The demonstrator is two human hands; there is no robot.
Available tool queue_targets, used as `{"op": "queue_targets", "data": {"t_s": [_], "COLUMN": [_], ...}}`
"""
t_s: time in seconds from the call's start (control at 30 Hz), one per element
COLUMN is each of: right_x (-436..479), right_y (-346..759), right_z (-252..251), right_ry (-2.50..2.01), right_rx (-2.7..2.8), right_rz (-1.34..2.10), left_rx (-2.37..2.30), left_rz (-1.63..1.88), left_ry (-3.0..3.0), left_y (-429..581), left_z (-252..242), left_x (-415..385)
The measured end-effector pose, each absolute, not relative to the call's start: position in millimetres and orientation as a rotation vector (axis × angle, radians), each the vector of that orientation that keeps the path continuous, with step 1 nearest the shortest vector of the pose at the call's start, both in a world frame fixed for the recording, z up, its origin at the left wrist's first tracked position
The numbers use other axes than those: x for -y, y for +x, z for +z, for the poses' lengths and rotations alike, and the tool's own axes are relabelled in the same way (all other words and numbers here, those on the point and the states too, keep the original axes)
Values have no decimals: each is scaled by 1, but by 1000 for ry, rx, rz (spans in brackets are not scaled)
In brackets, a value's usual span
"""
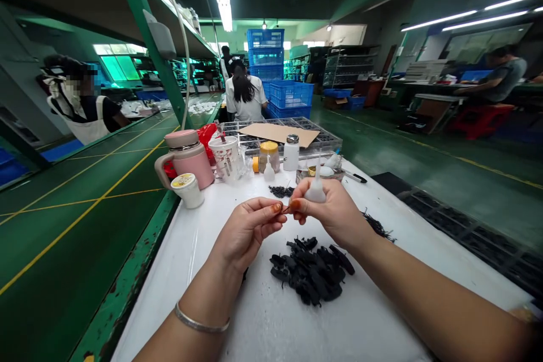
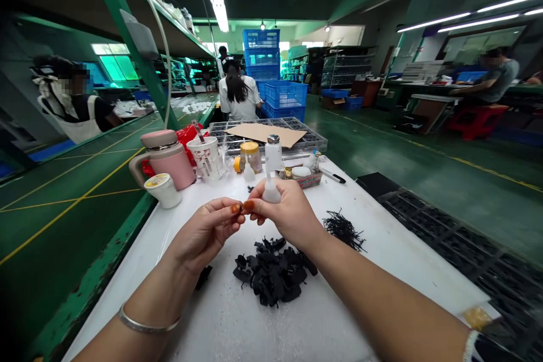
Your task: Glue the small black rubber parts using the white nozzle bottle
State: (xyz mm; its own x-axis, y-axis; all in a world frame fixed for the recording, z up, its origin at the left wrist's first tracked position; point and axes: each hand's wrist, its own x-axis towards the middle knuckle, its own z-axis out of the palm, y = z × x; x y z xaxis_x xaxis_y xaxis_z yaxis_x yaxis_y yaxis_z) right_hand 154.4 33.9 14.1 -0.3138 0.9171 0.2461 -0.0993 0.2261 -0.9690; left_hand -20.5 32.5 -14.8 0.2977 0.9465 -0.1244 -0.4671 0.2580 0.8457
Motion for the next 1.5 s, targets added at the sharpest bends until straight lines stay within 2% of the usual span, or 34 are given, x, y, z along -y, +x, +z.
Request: {"op": "queue_targets", "data": {"t_s": [0.23,0.37,0.6,0.83,1.03,1.2,1.5], "right_x": [-28,-33,-44,-43,-43,-44,-43], "right_y": [157,156,158,156,159,159,158], "right_z": [-2,-6,-13,-14,-12,-13,-12], "right_ry": [-827,-849,-933,-990,-1022,-1018,-986], "right_rx": [1413,1421,1427,1496,1560,1602,1575], "right_rz": [1303,1302,1210,1124,1098,1093,1117], "left_rx": [-745,-934,-1612,-1720,-1824,-1722,-1709], "left_rz": [1076,1009,506,447,-40,-56,140], "left_ry": [803,1095,2066,2213,2089,2077,2036], "left_y": [-17,-23,-41,-68,-89,-90,-90], "left_z": [-19,-21,-35,-17,8,5,1], "left_x": [-34,-37,-53,-51,-36,-37,-44]}}
